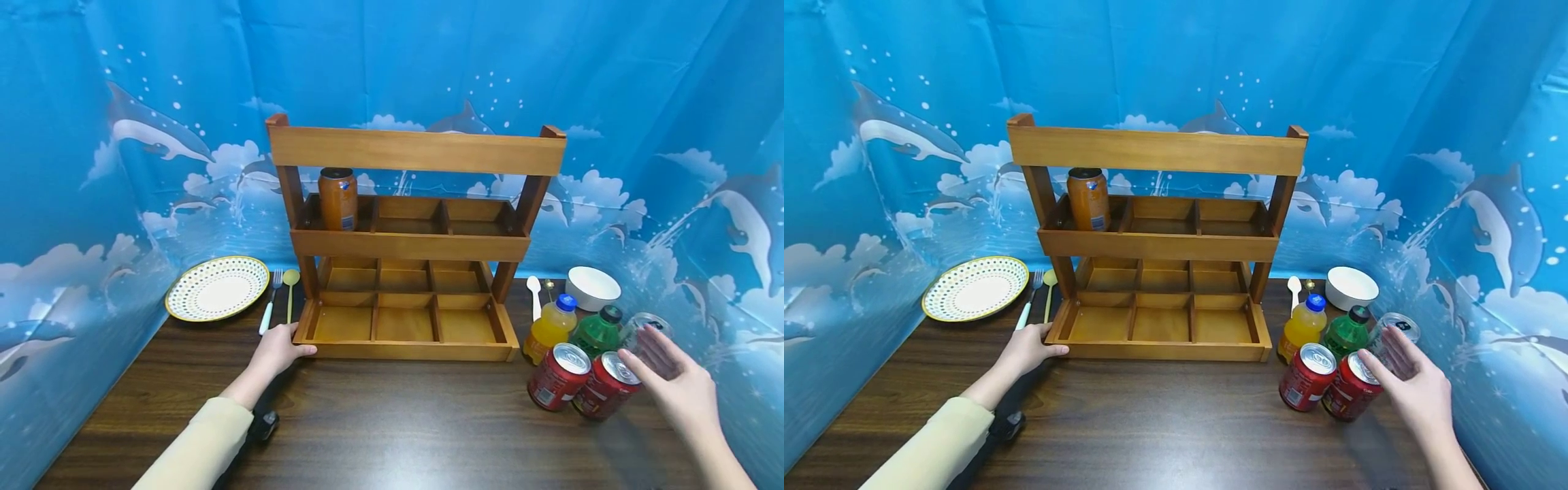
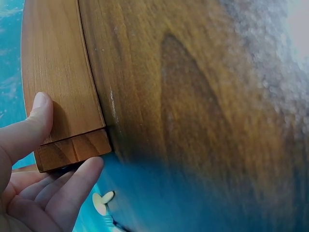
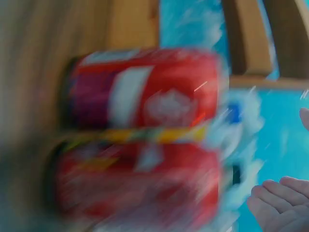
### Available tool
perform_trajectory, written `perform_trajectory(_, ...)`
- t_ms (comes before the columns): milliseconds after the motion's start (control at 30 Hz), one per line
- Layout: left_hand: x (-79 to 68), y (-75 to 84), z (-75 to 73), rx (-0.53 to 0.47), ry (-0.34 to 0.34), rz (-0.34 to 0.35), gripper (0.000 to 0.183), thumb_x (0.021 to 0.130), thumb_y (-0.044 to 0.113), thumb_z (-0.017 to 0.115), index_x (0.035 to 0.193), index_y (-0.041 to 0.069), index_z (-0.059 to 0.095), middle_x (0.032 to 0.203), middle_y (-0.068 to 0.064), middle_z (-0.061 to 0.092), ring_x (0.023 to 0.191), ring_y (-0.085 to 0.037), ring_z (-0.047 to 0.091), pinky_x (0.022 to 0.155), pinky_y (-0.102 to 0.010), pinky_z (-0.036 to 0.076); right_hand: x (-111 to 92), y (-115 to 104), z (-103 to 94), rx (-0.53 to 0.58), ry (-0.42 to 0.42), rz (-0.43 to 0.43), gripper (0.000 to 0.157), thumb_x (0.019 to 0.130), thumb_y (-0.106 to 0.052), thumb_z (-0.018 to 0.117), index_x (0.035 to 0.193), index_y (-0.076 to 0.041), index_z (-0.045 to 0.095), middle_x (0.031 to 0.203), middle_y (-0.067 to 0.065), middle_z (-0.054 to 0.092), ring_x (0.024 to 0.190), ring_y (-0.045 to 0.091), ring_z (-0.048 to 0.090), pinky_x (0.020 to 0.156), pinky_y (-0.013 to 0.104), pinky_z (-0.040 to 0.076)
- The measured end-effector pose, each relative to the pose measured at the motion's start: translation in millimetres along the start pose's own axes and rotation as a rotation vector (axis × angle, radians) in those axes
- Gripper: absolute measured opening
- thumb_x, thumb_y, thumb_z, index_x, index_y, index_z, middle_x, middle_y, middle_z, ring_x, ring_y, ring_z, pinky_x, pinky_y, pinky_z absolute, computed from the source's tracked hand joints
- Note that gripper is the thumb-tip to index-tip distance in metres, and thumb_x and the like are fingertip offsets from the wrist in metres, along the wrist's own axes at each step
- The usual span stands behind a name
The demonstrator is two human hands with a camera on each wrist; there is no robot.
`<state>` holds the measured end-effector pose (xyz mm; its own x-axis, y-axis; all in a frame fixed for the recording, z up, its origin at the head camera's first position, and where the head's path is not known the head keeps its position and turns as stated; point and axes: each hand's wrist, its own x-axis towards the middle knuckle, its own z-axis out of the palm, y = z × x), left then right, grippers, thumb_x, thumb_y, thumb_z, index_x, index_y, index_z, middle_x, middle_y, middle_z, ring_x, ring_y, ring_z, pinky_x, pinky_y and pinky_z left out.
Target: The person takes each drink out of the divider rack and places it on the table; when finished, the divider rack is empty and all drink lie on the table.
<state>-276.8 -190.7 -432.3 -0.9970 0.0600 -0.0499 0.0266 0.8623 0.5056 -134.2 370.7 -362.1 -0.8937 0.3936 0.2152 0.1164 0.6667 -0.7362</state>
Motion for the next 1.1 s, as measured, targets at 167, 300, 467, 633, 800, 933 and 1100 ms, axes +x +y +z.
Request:
perform_trajectory(167, -1.2, -1.8, -0.2, -0.007, 0.007, -0.012, 0.069, 0.070, 0.039, 0.070, 0.120, -0.003, 0.050, 0.115, -0.022, 0.056, 0.103, -0.033, 0.055, 0.086, -0.047, 0.042, 11.9, -59.6, 16.4, 0.054, 0.024, -0.181, 0.060, 0.080, -0.035, 0.062, 0.134, -0.030, 0.036, 0.133, -0.001, 0.045, 0.112, -0.009, 0.044, 0.073, -0.001, 0.037)
perform_trajectory(300, -2.1, -1.5, 1.2, -0.013, 0.011, -0.025, 0.068, 0.069, 0.037, 0.071, 0.120, -0.003, 0.051, 0.115, -0.022, 0.057, 0.103, -0.032, 0.055, 0.087, -0.047, 0.042, 22.5, -113.8, 42.3, 0.111, -0.037, -0.325, 0.059, 0.079, -0.035, 0.063, 0.132, -0.033, 0.036, 0.133, 0.001, 0.046, 0.119, 0.008, 0.046, 0.081, 0.005, 0.038)
perform_trajectory(467, -0.8, -0.1, 1.2, -0.020, 0.018, -0.026, 0.068, 0.069, 0.037, 0.071, 0.120, -0.004, 0.050, 0.115, -0.022, 0.056, 0.102, -0.032, 0.055, 0.087, -0.047, 0.042, 36.7, -183.3, 82.3, 0.267, -0.115, -0.463, 0.063, 0.075, -0.035, 0.067, 0.131, -0.030, 0.039, 0.132, -0.005, 0.046, 0.122, 0.009, 0.043, 0.095, 0.021, 0.038)
perform_trajectory(633, -0.5, -0.6, 0.6, -0.023, 0.028, -0.032, 0.068, 0.069, 0.037, 0.071, 0.120, -0.003, 0.050, 0.116, -0.021, 0.056, 0.103, -0.032, 0.055, 0.087, -0.047, 0.042, 58.2, -243.2, 130.0, 0.414, -0.212, -0.504, 0.071, 0.070, -0.042, 0.069, 0.132, -0.028, 0.037, 0.133, -0.005, 0.045, 0.121, 0.006, 0.042, 0.098, 0.027, 0.037)
perform_trajectory(800, -1.2, 0.5, -0.6, -0.032, 0.039, -0.029, 0.067, 0.069, 0.036, 0.071, 0.120, -0.002, 0.051, 0.115, -0.021, 0.057, 0.104, -0.032, 0.055, 0.087, -0.046, 0.042, 73.5, -288.1, 172.2, 0.389, -0.327, -0.464, 0.082, 0.066, -0.054, 0.067, 0.135, -0.026, 0.033, 0.137, -0.003, 0.040, 0.123, 0.006, 0.040, 0.098, 0.025, 0.037)
perform_trajectory(933, -1.8, 1.2, -1.1, -0.038, 0.052, -0.021, 0.063, 0.069, 0.035, 0.072, 0.117, -0.001, 0.053, 0.111, -0.019, 0.060, 0.100, -0.030, 0.057, 0.086, -0.046, 0.043, 81.3, -313.3, 200.8, 0.312, -0.346, -0.459, 0.083, 0.066, -0.058, 0.065, 0.135, -0.025, 0.033, 0.137, -0.004, 0.041, 0.123, 0.007, 0.040, 0.097, 0.026, 0.038)
perform_trajectory(1100, -2.9, 0.0, 1.1, -0.034, 0.056, -0.018, 0.062, 0.069, 0.034, 0.072, 0.117, -0.001, 0.054, 0.110, -0.018, 0.061, 0.098, -0.028, 0.058, 0.085, -0.045, 0.043, 88.8, -336.8, 229.2, 0.299, -0.348, -0.460, 0.087, 0.066, -0.055, 0.066, 0.136, -0.019, 0.032, 0.137, 0.001, 0.040, 0.124, 0.012, 0.041, 0.097, 0.028, 0.039)
